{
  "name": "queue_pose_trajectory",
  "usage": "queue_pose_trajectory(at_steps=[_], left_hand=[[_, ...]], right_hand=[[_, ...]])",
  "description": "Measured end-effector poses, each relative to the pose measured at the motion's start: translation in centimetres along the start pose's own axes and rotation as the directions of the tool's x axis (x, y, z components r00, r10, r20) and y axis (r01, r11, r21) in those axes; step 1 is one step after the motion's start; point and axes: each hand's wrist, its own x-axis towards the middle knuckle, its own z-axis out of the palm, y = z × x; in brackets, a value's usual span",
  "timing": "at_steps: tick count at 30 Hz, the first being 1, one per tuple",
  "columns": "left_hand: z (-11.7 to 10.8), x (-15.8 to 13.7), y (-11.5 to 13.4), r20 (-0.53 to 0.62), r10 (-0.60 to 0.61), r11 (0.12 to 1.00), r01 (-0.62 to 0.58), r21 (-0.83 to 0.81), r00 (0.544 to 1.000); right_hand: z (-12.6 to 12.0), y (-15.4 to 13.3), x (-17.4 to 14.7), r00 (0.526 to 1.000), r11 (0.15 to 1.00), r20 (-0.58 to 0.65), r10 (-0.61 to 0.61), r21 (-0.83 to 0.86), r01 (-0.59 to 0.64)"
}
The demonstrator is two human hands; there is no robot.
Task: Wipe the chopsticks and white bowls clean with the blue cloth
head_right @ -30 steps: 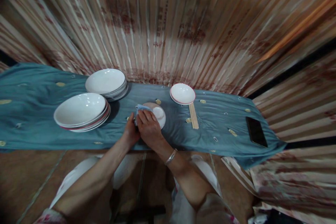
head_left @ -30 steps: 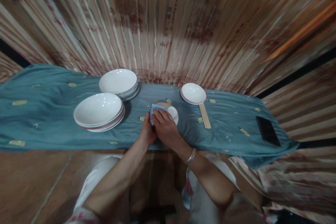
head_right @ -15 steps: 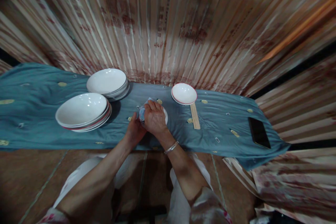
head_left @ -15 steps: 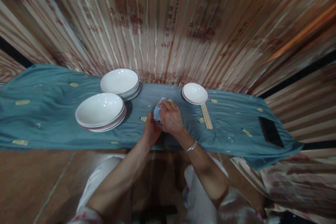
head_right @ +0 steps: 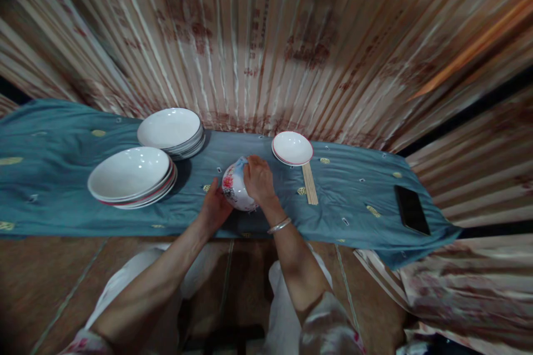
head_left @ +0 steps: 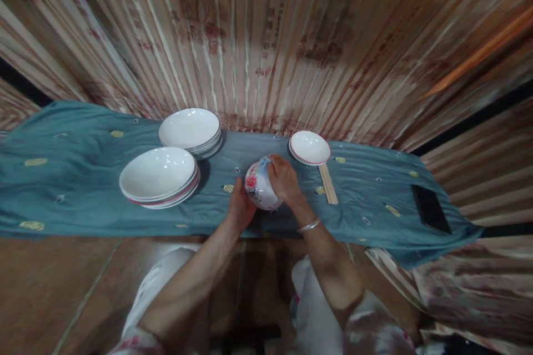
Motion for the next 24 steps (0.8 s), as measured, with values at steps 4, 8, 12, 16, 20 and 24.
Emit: queue_pose_trajectory(at_steps=[4, 8, 12, 16, 20, 24], left_hand=[[0.1, 0.0, 0.0, 0.011, 0.014, 1.000, -0.014, -0.001, 1.000], [0.0, 0.1, 0.0, 0.012, 0.014, 1.000, -0.014, -0.021, 1.000], [-0.2, 0.3, 0.0, -0.010, 0.012, 0.999, -0.012, -0.031, 1.000], [-0.4, 0.4, 0.0, -0.025, 0.002, 1.000, -0.003, -0.026, 1.000], [-0.5, 0.5, 0.0, -0.058, -0.002, 1.000, 0.002, -0.003, 0.998], [-0.6, 0.6, 0.1, -0.063, -0.005, 1.000, 0.005, 0.000, 0.998]], right_hand=[[0.1, 0.6, 0.1, 1.000, 1.000, -0.003, 0.026, 0.011, -0.026], [-0.1, 1.1, 0.1, 0.996, 0.997, 0.041, 0.080, 0.015, -0.080], [-0.4, 1.7, 0.2, 0.982, 0.987, 0.102, 0.161, -0.001, -0.162], [-0.4, 2.4, 0.0, 0.968, 0.975, 0.122, 0.220, -0.041, -0.217], [-0.2, 3.5, -0.8, 0.969, 0.976, 0.125, 0.212, -0.072, -0.204], [0.4, 4.9, -1.8, 0.991, 0.993, 0.066, 0.116, -0.042, -0.113]])
